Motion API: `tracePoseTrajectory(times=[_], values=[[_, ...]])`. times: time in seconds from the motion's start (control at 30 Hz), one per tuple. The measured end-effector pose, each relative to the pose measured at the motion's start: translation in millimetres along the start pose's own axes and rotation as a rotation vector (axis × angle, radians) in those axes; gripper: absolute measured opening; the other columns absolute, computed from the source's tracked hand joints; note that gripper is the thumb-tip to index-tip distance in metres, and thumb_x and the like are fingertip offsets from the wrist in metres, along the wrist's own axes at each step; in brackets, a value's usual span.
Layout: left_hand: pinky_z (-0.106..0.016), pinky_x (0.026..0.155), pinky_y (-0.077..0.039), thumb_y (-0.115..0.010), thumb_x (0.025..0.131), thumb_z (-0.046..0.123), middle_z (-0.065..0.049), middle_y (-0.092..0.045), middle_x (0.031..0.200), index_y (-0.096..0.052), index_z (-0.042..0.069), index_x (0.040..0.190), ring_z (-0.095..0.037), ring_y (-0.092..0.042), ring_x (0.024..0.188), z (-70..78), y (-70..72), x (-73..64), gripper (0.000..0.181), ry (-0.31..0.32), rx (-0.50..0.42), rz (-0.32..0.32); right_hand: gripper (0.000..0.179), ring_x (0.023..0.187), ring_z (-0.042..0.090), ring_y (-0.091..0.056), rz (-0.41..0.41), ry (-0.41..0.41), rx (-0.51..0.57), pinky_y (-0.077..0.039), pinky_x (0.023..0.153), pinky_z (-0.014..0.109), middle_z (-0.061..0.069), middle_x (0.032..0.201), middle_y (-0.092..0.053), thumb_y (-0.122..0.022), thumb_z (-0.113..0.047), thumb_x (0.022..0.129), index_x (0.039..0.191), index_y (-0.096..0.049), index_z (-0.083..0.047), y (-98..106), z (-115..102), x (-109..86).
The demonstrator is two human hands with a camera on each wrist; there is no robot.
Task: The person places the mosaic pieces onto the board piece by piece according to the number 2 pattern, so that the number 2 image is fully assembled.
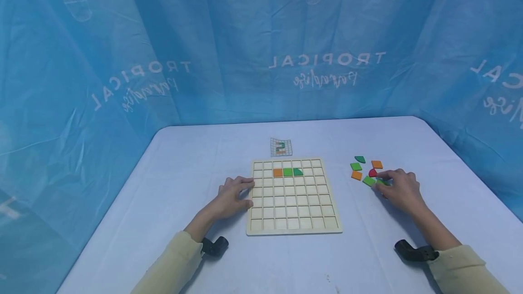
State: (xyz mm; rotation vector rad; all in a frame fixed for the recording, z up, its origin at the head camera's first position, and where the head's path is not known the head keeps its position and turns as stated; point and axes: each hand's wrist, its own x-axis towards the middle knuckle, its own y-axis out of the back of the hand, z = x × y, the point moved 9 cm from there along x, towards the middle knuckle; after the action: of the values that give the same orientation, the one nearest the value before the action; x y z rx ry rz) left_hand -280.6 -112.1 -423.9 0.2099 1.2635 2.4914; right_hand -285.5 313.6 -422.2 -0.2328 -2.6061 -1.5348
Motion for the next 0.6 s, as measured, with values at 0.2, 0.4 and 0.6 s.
tracePoseTrajectory(times=[0.2,0.4,0.6], values=[[-0.051,0.098,-0.025,-0.073,0.085,0.019,-0.005,-0.047,0.142,-0.054,0.006,0.136,-0.034,-0.029,0.134,-0.3,-0.3,-0.3,0.056,-0.005,0.004,0.002,0.041,0.101,0.048,-0.039,-0.008,-0.001,0.0,-0.03,0.078,0.058,0.033,0.109,-0.051,-0.071,-0.018,0.084,0.113,-0.063,0.01,0.3,3.7,-1.6],[-0.05,0.097,-0.026,-0.073,0.085,0.019,-0.005,-0.047,0.141,-0.054,0.006,0.136,-0.034,-0.03,0.133,0.5,-0.4,-1.3,0.055,-0.015,0.009,0.002,0.039,0.1,0.046,-0.039,-0.006,-0.007,0.001,-0.032,0.076,0.056,0.032,0.109,-0.052,-0.071,-0.016,0.083,0.111,-0.064,0.01,0.5,6.2,-4.2],[-0.048,0.093,-0.027,-0.073,0.085,0.018,-0.005,-0.048,0.141,-0.055,0.005,0.135,-0.031,-0.034,0.128,1.6,1.0,-1.3,0.055,-0.031,0.008,0.009,0.038,0.099,0.045,-0.039,-0.003,-0.007,0.008,-0.033,0.074,0.053,0.032,0.107,-0.052,-0.071,-0.015,0.083,0.111,-0.064,0.01,1.1,7.0,-5.8]])
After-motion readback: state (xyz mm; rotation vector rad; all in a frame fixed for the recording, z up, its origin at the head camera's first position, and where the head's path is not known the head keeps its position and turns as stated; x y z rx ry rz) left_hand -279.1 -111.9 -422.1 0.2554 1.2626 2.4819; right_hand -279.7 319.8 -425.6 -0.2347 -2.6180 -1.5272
